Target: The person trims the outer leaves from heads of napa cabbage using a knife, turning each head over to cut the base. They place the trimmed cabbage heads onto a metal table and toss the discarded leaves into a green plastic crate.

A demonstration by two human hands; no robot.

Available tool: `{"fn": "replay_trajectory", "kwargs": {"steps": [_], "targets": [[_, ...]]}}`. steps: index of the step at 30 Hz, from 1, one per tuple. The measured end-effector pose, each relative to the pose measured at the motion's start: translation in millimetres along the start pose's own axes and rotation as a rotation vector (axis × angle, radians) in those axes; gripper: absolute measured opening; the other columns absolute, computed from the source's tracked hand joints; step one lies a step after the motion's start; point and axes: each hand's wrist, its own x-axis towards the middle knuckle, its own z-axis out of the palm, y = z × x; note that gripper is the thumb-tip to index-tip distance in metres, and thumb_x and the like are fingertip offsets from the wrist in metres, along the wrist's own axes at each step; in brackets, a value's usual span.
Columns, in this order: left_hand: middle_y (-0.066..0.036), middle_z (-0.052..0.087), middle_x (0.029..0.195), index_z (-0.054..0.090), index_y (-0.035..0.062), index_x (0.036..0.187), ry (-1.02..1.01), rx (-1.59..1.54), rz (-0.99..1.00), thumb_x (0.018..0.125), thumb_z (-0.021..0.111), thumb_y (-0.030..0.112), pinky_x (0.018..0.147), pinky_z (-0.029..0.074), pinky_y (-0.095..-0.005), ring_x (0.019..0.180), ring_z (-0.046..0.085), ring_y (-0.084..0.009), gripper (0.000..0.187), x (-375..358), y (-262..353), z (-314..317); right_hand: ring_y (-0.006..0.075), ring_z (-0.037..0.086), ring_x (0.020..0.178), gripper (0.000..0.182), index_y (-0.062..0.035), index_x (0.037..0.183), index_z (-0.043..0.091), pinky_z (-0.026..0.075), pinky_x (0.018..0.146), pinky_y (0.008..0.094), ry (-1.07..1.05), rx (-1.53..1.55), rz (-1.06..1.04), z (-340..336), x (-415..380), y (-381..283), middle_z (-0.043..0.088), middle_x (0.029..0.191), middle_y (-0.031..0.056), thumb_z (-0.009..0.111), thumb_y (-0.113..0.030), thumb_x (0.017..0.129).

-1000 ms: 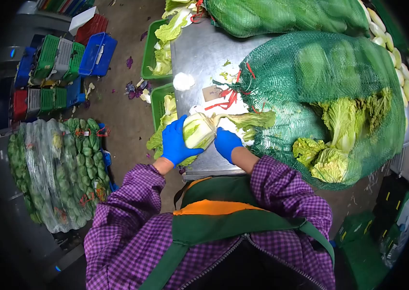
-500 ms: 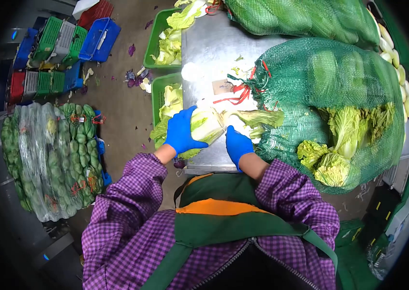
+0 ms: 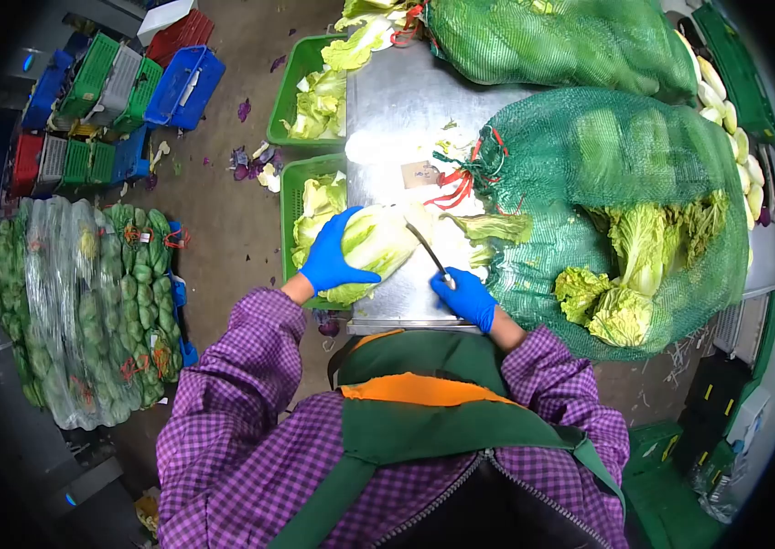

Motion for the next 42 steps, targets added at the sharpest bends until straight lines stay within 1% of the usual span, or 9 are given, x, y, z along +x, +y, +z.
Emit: {"fn": "replay_trajectory", "kwargs": {"steps": [2,5,10,12,15,20,27,35,42], "targets": [[-0.015,0.044,0.13,0.033,0.0044,0.137,0.019,0.034,0.024,0.047,0.091,0.035,0.105,0.033,-0.0401,0.123,0.043,-0.0287,0.111,-10,13,2,0.0088,0.046,0.042,0.044,-0.0031,0.116,0.052,0.039,0.042,0.0223,-0.155,0.811,0.012,0,-2,-31,0.058,0.063,0.0053,0.056,-0.039,0.092],[-0.014,0.045,0.127,0.034,0.0041,0.136,0.104,0.149,0.073,0.048,0.091,0.035,0.105,0.033,-0.04,0.121,0.044,-0.0285,0.109,-27,32,9,0.0097,0.047,0.041,0.041,-0.001,0.114,0.052,0.038,0.041,0.0242,-0.133,0.886,0.074,-11,1,-68,0.052,0.054,0.0032,0.056,-0.036,0.093],[-0.014,0.051,0.124,0.046,0.0053,0.129,0.425,-0.08,0.229,0.067,0.081,0.033,0.105,0.03,-0.0434,0.119,0.045,-0.032,0.076,-27,83,-3,0.0077,0.05,0.046,0.046,-0.0013,0.116,0.055,0.04,0.042,0.0243,0.005,0.634,-0.061,-44,-15,-121,0.054,0.061,0.0033,0.067,-0.034,0.086],[-0.013,0.051,0.126,0.051,0.0045,0.124,0.448,-0.237,0.203,0.077,0.073,0.023,0.105,0.031,-0.0429,0.121,0.045,-0.0313,0.055,-25,83,9,0.007,0.05,0.049,0.049,-0.0049,0.12,0.055,0.042,0.044,0.0239,0.275,0.423,-0.362,-31,-5,-114,0.057,0.07,0.0037,0.07,-0.032,0.082],[-0.013,0.05,0.129,0.048,0.0036,0.127,0.419,-0.185,0.022,0.079,0.07,0.02,0.103,0.036,-0.037,0.12,0.047,-0.026,0.056,-30,66,27,0.0105,0.056,0.056,0.053,-0.0076,0.123,0.055,0.048,0.053,0.0266,0.084,0.356,-0.247,-36,0,-105,0.063,0.082,0.0079,0.072,-0.034,0.08],[-0.012,0.052,0.126,0.051,0.003,0.123,0.308,-0.156,0.091,0.078,0.07,0.014,0.101,0.037,-0.0361,0.118,0.049,-0.0257,0.05,-51,59,16,0.0223,0.066,0.091,0.044,-0.0082,0.117,0.062,0.05,0.081,0.0326,0.031,0.266,-0.245,-41,-10,-103,0.068,0.099,0.0127,0.073,-0.029,0.079],[-0.011,0.064,0.102,0.06,0.0012,0.108,0.446,-0.204,0.078,0.082,0.059,0.005,0.087,0.046,-0.0324,0.095,0.062,-0.0228,0.026,-68,47,7,0.029,0.067,0.078,0.021,-0.0051,0.098,0.066,0.051,0.07,0.0349,0.288,0.174,-0.37,-35,-20,-82,0.067,0.085,0.0171,0.066,-0.02,0.083],[-0.01,0.067,0.101,0.062,-0.0006,0.105,0.565,-0.263,0.043,0.083,0.054,-0.001,0.083,0.049,-0.0283,0.091,0.063,-0.0165,0.024,-74,80,-16,0.0307,0.066,0.068,0.011,-0.0038,0.084,0.065,0.05,0.062,0.0364,0.525,0.085,-0.288,-22,-11,-33,0.066,0.075,0.0161,0.064,-0.015,0.082],[-0.014,0.065,0.107,0.059,-0.0022,0.108,0.639,-0.347,0.153,0.084,0.055,0.0,0.088,0.047,-0.0306,0.097,0.062,-0.019,0.024,-58,98,-43,0.0336,0.062,0.099,0.076,-0.0026,0.129,0.046,0.048,0.085,0.0378,0.309,-0.004,-0.156,4,-9,-70,0.061,0.11,0.0216,0.076,-0.042,0.071]]}}
